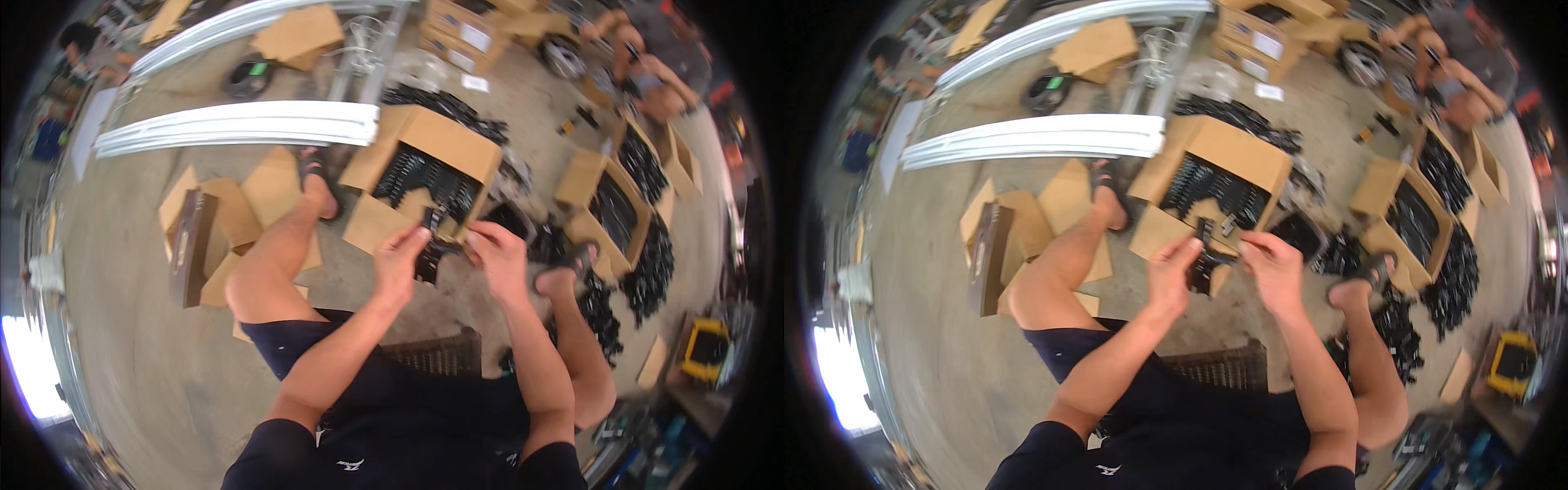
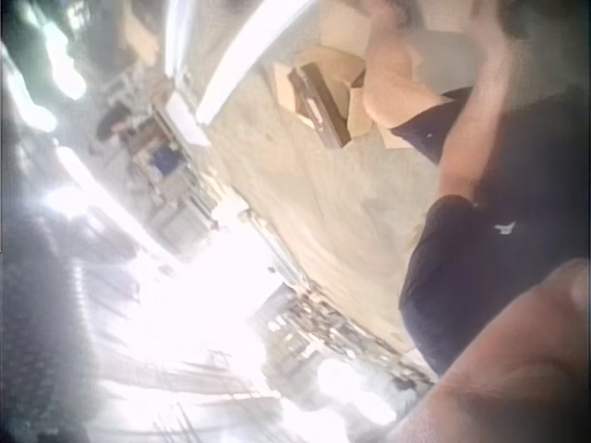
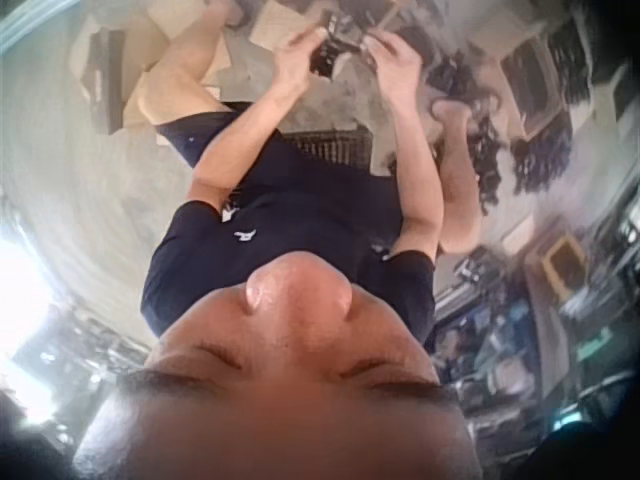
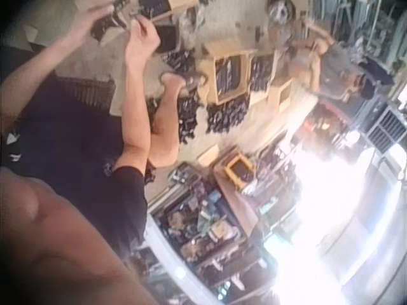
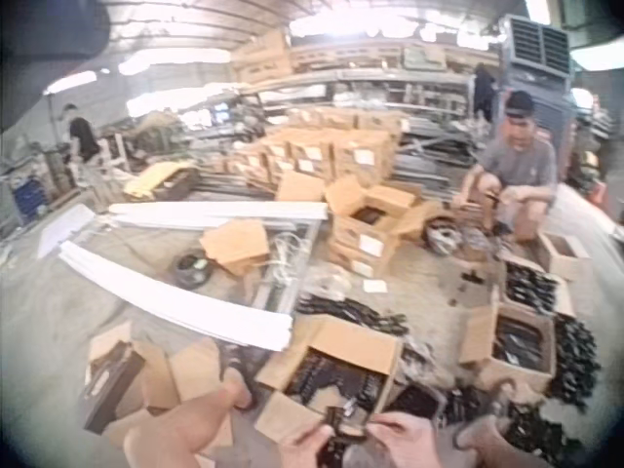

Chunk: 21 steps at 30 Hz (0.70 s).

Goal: The person sits on a low stool in a warehouse and assembles small black plastic components by hand. They pick up parts from cardboard boxes, fit them together, and place the assembled units into a separate box.

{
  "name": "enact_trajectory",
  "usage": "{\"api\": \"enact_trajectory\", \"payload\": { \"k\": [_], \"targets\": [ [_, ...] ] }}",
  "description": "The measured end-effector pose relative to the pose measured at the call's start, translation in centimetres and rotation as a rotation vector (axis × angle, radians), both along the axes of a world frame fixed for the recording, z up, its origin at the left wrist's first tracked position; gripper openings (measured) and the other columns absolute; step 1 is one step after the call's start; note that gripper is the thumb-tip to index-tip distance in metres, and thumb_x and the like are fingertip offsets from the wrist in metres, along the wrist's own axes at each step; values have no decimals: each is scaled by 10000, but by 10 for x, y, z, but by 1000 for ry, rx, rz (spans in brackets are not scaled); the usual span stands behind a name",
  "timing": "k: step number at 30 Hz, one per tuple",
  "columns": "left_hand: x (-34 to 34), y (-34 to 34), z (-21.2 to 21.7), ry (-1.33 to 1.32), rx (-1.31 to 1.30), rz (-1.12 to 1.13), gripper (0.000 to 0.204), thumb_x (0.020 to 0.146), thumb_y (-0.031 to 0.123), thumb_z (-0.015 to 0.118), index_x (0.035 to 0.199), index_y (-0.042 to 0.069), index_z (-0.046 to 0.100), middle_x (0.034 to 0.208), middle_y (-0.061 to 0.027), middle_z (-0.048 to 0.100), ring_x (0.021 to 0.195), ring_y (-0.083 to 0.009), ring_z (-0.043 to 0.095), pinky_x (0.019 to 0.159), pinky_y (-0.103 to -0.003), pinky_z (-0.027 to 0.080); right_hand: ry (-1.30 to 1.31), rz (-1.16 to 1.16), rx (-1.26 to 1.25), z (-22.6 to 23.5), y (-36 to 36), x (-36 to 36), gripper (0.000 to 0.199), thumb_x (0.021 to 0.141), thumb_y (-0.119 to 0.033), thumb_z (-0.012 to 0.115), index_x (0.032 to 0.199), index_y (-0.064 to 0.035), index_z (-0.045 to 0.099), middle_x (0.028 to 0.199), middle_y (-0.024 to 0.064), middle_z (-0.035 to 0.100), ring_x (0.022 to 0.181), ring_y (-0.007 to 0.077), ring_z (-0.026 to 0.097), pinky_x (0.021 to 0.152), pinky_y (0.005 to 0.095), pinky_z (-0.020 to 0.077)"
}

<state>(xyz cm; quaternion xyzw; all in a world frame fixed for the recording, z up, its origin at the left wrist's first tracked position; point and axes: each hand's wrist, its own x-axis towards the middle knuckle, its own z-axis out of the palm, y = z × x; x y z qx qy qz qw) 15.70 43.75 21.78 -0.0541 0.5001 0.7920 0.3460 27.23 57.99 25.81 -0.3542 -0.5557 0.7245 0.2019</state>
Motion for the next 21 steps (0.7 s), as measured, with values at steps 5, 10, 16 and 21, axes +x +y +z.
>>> {"api": "enact_trajectory", "payload": {
  "k": [5,10,16,21],
  "targets": [
    [6,8,0,49,-14,36,264,938,11,739,1189,-66,712,1050,-109,753,876,-129,704,792,-252,574,-51,13,176,-8,-7,0,193,932,-26,716,1109,53,717,867,18,705,759,61,613,663,226,497],
    [10,8,4,116,25,6,299,938,20,746,1216,-80,695,1055,-109,749,877,-120,699,791,-238,566,-17,-46,113,-10,-10,-3,187,919,-31,735,1083,59,730,912,36,729,789,64,632,689,221,507],
    [16,9,2,137,-18,-17,312,939,24,749,1224,-87,689,1061,-108,745,885,-106,694,789,-229,560,44,-186,-221,-27,-26,-13,159,895,-57,787,1000,57,747,938,85,744,854,124,664,782,260,518],
    [22,10,-2,176,-46,-19,329,933,30,759,1230,-93,687,1088,-110,740,917,-108,684,821,-226,548,28,-259,-276,-33,-36,-16,159,882,-56,796,982,58,749,928,83,744,844,127,665,769,263,521]
  ]
}}
